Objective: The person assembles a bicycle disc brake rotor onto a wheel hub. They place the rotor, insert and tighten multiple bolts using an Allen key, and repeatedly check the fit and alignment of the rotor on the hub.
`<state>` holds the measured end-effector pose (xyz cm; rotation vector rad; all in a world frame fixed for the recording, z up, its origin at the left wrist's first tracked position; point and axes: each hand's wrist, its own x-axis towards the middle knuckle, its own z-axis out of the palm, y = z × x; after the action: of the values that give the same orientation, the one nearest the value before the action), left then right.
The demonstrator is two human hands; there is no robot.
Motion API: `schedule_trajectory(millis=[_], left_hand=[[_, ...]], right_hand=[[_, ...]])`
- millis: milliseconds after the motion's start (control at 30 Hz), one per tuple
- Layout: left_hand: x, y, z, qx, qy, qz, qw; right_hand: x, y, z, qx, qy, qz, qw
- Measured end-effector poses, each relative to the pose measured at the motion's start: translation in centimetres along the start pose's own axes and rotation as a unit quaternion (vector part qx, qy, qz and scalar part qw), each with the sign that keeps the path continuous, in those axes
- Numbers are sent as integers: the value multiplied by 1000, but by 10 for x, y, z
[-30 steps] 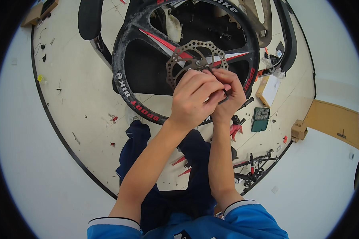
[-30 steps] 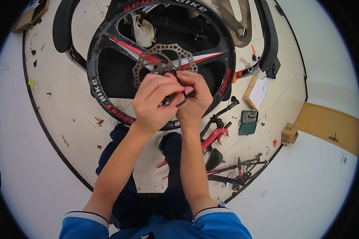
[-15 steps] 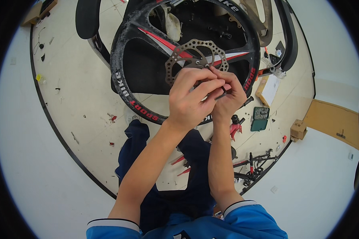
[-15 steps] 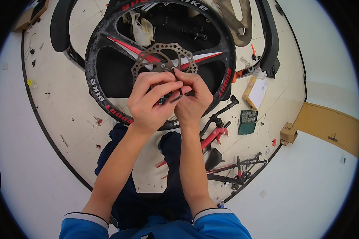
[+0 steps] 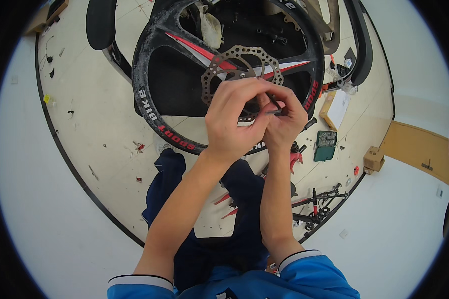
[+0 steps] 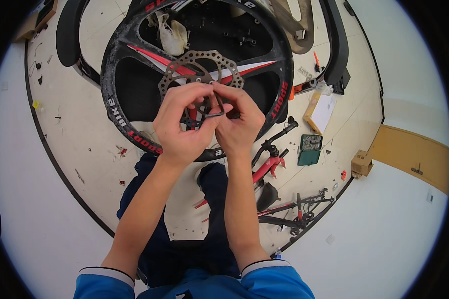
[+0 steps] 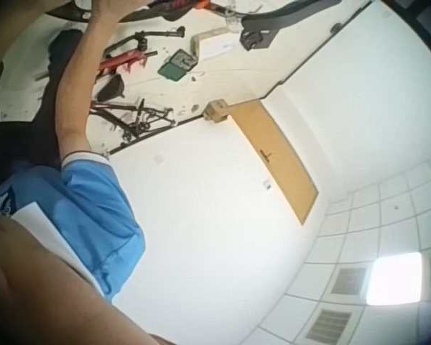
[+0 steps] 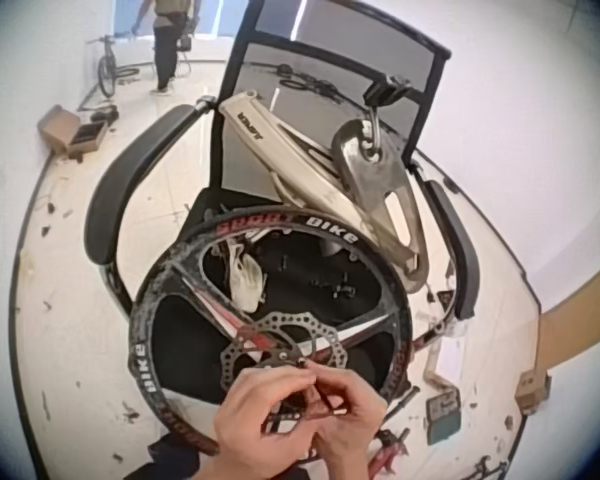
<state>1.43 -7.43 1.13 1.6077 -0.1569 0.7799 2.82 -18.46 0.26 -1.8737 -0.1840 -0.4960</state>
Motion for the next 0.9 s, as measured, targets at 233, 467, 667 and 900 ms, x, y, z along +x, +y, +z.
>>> schedule_trajectory(millis=[233, 467, 667, 900], left_hand=[[-1, -8, 0, 35, -13, 71, 997], [-2, -10, 0, 63, -17, 93, 994], [1, -2, -3, 43, -10, 134, 990], [3, 0, -7, 59, -73, 140, 986]], right_hand=[[0, 3, 3, -24, 2, -5, 1000], [-4, 3, 3, -3, -21, -5, 1000], [-4, 9, 3, 23, -23, -22, 999], [1, 5, 3, -25, -34, -73, 996]])
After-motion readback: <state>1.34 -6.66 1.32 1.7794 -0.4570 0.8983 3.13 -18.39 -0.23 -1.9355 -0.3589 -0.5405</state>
